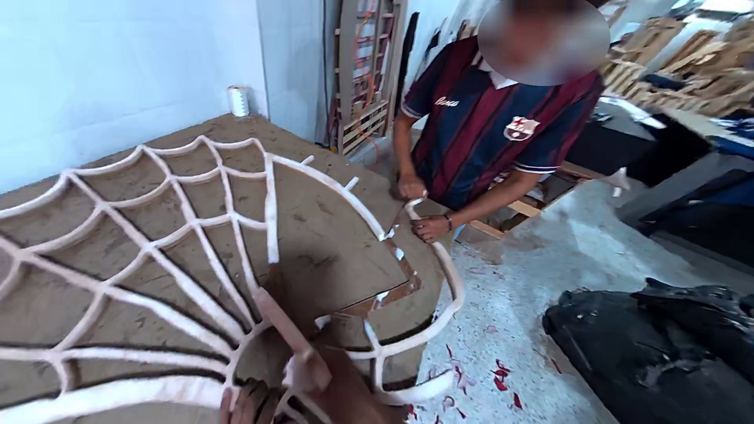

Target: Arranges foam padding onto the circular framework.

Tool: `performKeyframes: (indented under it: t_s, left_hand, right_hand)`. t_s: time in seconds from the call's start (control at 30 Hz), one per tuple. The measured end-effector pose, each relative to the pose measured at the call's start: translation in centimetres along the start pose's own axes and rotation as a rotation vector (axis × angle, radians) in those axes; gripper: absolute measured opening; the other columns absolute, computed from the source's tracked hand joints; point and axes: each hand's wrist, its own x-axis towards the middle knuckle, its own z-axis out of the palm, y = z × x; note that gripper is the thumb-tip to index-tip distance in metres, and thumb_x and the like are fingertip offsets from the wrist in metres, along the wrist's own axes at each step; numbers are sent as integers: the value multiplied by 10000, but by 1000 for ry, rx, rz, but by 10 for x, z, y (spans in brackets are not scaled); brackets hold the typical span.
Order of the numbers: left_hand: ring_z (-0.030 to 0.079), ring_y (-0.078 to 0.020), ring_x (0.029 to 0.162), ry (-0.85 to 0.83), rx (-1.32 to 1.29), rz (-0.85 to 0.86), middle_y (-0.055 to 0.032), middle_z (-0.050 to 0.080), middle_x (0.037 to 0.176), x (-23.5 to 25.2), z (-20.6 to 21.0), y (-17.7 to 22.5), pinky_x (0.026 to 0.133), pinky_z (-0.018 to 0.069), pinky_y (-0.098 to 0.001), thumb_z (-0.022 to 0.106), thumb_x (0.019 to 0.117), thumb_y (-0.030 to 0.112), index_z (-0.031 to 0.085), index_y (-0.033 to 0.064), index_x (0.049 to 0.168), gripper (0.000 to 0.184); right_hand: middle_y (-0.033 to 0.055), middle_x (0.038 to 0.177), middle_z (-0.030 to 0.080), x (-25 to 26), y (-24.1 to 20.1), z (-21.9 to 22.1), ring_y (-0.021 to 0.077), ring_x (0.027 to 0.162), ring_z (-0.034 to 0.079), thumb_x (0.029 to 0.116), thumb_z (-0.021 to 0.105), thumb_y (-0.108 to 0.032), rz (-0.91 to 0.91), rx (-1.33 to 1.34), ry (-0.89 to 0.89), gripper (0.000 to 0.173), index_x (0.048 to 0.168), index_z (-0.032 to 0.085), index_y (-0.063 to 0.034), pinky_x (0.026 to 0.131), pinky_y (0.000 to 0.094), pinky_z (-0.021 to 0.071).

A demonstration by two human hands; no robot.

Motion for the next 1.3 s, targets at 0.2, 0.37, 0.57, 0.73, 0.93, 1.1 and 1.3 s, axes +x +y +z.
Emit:
performKeyframes:
  t_s: [0.2, 0.37, 0.57, 0.73, 0.93, 1.1, 1.3]
  left_hand:
    - [535, -227, 1381, 152, -94, 75, 0, 729, 1230, -7, 39, -36, 1259, 198, -598, 550, 1035, 362, 783, 229, 1132, 285]
    - [639, -169, 1197, 378, -194, 159, 19, 743, 1064, -13, 59, -46, 1196, 379, -477, 599, 1024, 371, 793, 213, 1022, 251]
    - [683, -266, 1132, -226, -484, 317, -106, 739, 1140, -68, 5, -2, 1031, 540, -472, 622, 1016, 231, 777, 94, 1073, 215]
    - [653, -268, 1057, -146, -499, 237, -80, 714, 991, -101, -3, 29, 1022, 483, -524, 657, 962, 453, 742, 118, 832, 370]
    - [282, -205, 1543, -191, -236, 231, -14, 395, 1624, 46, 20, 9, 1284, 200, -483, 663, 834, 729, 643, 182, 1276, 704]
    - [249, -193, 1558, -257, -183, 422, 25, 374, 1645, 78, 38, 5, 1285, 161, -513, 661, 814, 762, 418, 276, 1568, 929]
    - [426, -246, 1441, -245, -55, 531, -28, 520, 1513, 99, 43, 8, 1228, 267, -537, 613, 578, 976, 414, 260, 1565, 1235]
  right_hand:
    - [48, 1151, 729, 28, 51, -13, 229, 1144, 662, 852, 757, -461, -98, -390, 314, 413, 1121, 755, -147, 1005, 471, 550]
    - [51, 1151, 721, 55, 63, 24, 248, 1123, 664, 841, 744, -385, -39, -510, 433, 397, 1147, 733, -133, 996, 486, 535]
    - [76, 1113, 724, 55, 66, 35, 282, 1095, 671, 819, 768, -350, -6, -579, 452, 355, 1080, 736, -110, 958, 511, 551]
    - [81, 1096, 721, 58, 64, 42, 286, 1065, 677, 811, 789, -327, 15, -601, 456, 339, 1054, 733, -97, 931, 503, 556]
    - [90, 1123, 734, 50, 59, 31, 259, 1078, 690, 856, 777, -306, 86, -279, 426, 374, 1146, 731, -75, 967, 506, 556]
    - [58, 930, 741, -10, 57, -56, 186, 828, 719, 804, 836, -312, 241, 81, 493, 366, 1078, 724, -96, 784, 472, 618]
    - [75, 1497, 563, -46, 108, -59, 237, 1459, 444, 773, 838, -474, 3, -351, 200, 648, 1303, 685, -136, 1210, 470, 391]
